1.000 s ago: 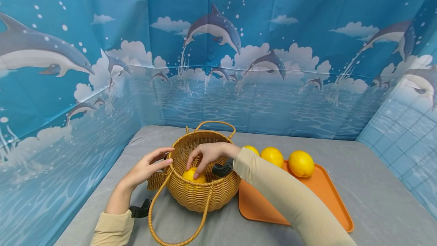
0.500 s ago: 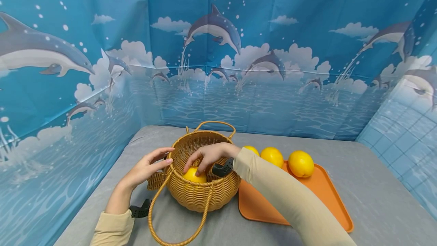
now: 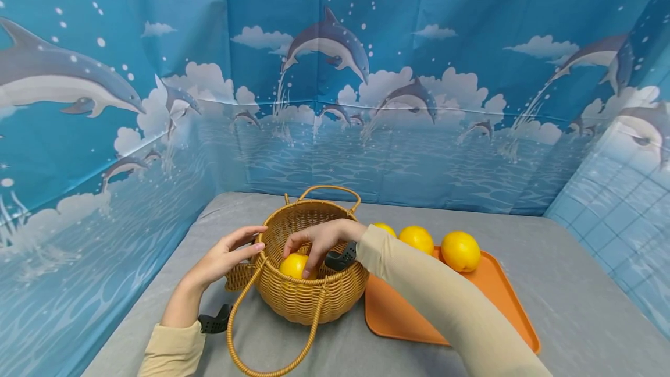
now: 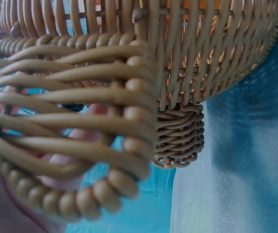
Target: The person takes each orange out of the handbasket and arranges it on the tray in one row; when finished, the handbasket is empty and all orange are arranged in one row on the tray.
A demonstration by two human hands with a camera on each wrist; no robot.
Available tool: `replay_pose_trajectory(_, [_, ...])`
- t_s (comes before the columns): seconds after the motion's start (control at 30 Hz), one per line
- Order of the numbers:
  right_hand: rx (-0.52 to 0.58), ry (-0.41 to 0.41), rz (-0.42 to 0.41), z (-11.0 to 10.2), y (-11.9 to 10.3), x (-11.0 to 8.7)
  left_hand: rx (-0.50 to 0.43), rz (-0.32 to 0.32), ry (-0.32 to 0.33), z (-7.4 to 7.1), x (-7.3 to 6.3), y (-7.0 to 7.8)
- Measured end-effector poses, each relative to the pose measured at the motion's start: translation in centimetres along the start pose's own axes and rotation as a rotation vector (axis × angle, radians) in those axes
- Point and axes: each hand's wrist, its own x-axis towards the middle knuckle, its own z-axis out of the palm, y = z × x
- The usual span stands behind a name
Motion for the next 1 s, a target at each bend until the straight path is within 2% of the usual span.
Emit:
replay_pose_trajectory(0.37, [-0.014,-0.038,0.03,0.0,-0.04,-0.03,0.001,0.018,-0.005,-0.04,0.08,-0.16])
replay_pose_trajectory(0.67, [0.043,-0.047,0.046,-0.04,0.24,0.22,0.001,0.004,-0.005,-0.08,0.08,-0.22])
replay_pose_trajectory(1.0, [-0.027,-0.05,0.01,-0.14,0.33,0.35,0.0,-0.003,-0.002,-0.06,0.08,-0.17])
